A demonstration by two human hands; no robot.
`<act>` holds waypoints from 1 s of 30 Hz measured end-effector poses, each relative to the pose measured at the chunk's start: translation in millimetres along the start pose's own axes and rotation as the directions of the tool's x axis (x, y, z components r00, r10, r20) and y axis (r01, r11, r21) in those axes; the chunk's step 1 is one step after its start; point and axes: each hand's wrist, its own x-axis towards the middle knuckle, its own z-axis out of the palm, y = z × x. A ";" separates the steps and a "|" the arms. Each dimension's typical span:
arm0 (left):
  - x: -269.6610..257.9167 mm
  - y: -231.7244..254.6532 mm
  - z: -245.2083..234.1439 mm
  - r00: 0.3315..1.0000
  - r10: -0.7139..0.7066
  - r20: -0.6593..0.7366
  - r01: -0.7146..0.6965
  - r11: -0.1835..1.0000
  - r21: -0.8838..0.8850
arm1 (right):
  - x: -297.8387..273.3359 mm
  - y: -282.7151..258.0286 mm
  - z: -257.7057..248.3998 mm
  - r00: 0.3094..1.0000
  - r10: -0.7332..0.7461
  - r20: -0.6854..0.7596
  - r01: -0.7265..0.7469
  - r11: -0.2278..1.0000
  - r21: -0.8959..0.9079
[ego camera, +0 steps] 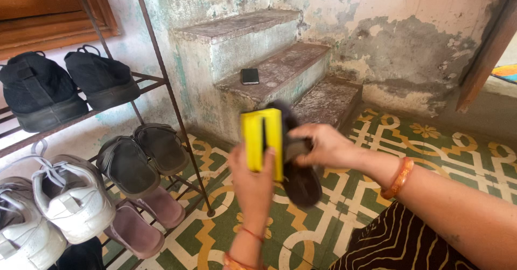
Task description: The person sits on the floor and uses a yellow brush to clean several pairs of shoes, including sandals and sneakers, taken from a metal shoe rack. The person scrubs the soles and uppers of each shoe and returns them to the rack.
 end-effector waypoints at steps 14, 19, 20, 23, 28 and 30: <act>-4.9 12.2 5.7 0.995 0.080 0.062 -0.082 0.996 0.025 | 4.3 6.6 -13.3 0.980 0.153 -0.128 -0.143 0.986 0.083; -12.6 17.3 6.2 0.998 -0.059 0.005 0.058 0.996 0.069 | 3.3 0.1 -10.0 0.967 0.085 -0.240 -0.086 0.996 0.009; -13.1 18.4 6.8 0.999 -0.017 0.031 0.014 0.997 0.076 | 2.7 -0.2 -10.3 0.959 0.052 -0.279 -0.057 0.998 -0.010; -14.0 23.8 9.0 0.999 0.036 0.029 -0.038 0.997 0.070 | 0.4 0.5 -13.3 0.948 0.046 -0.316 -0.060 0.998 -0.034; -12.5 24.6 3.9 0.993 0.092 -0.069 -0.087 0.993 0.080 | 5.5 -0.7 -8.1 0.954 0.017 -0.300 -0.051 0.993 -0.107; -14.5 24.5 7.0 0.997 0.053 0.053 -0.054 0.998 0.022 | 4.1 0.7 -10.1 0.949 -0.004 -0.314 -0.047 0.987 -0.152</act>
